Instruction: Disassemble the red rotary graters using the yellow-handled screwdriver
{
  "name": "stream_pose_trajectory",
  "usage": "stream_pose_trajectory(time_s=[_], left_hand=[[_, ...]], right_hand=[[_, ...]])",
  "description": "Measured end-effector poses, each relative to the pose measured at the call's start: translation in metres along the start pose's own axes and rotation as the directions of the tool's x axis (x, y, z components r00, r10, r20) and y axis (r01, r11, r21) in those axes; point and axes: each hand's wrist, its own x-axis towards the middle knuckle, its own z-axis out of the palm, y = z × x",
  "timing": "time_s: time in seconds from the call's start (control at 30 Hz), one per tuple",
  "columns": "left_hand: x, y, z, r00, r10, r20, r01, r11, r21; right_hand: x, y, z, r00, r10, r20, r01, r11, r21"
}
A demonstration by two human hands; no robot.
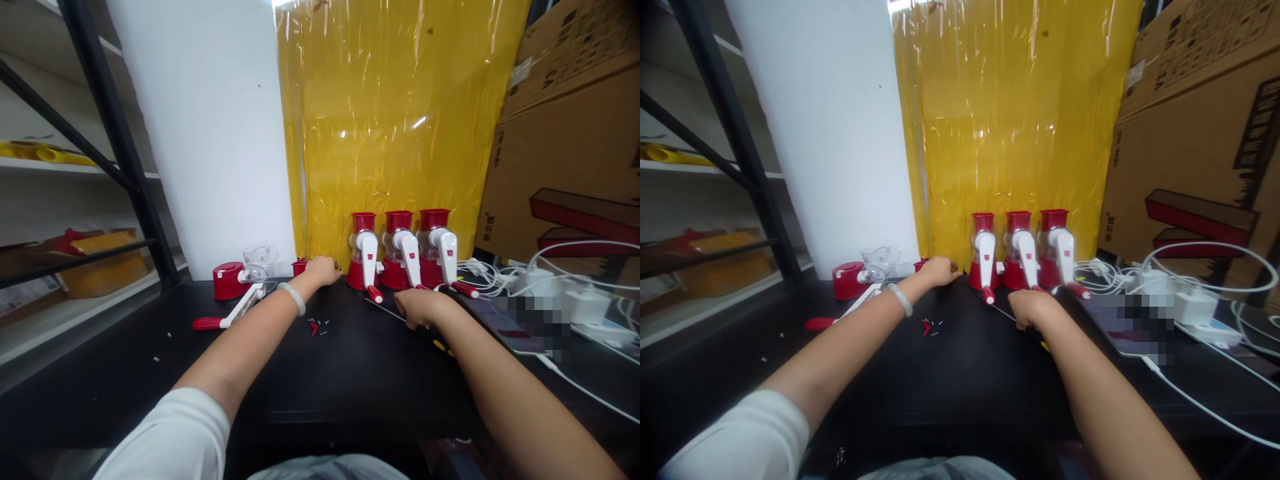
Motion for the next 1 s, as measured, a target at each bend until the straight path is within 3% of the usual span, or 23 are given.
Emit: stream_pose_trajectory(time_s=[0.13, 0.3, 0.4, 0.5, 0.77, 1.0], left_hand=[[0.011, -0.013, -0.004, 0.999, -0.032, -0.028, 0.031, 0.999, -0.033], [0.021, -0.058, -0.011, 0.988, -0.142, -0.058, 0.139, 0.989, -0.056], [0.017, -0.084, -0.006, 0.979, -0.2, -0.039, 0.198, 0.978, -0.064], [0.01, -0.095, 0.004, 0.972, -0.228, -0.047, 0.224, 0.971, -0.083], [0.005, -0.079, 0.013, 0.968, -0.185, -0.169, 0.165, 0.978, -0.126], [0.0, -0.03, 0.004, 0.972, -0.04, -0.23, -0.011, 0.976, -0.216]], right_hand=[[-0.007, -0.004, -0.004, 0.999, 0.033, -0.034, -0.034, 0.999, -0.033], [-0.005, -0.001, -0.002, 0.995, 0.076, -0.069, -0.079, 0.996, -0.035], [-0.001, 0.002, 0.001, 0.993, 0.07, -0.096, -0.072, 0.997, -0.015], [0.002, 0.004, 0.003, 0.989, 0.056, -0.135, -0.053, 0.998, 0.02], [0.01, 0.0, 0.01, 0.972, 0.038, -0.234, -0.035, 0.999, 0.016], [0.016, 0.001, 0.012, 0.963, -0.032, -0.267, 0.037, 0.999, 0.012]])
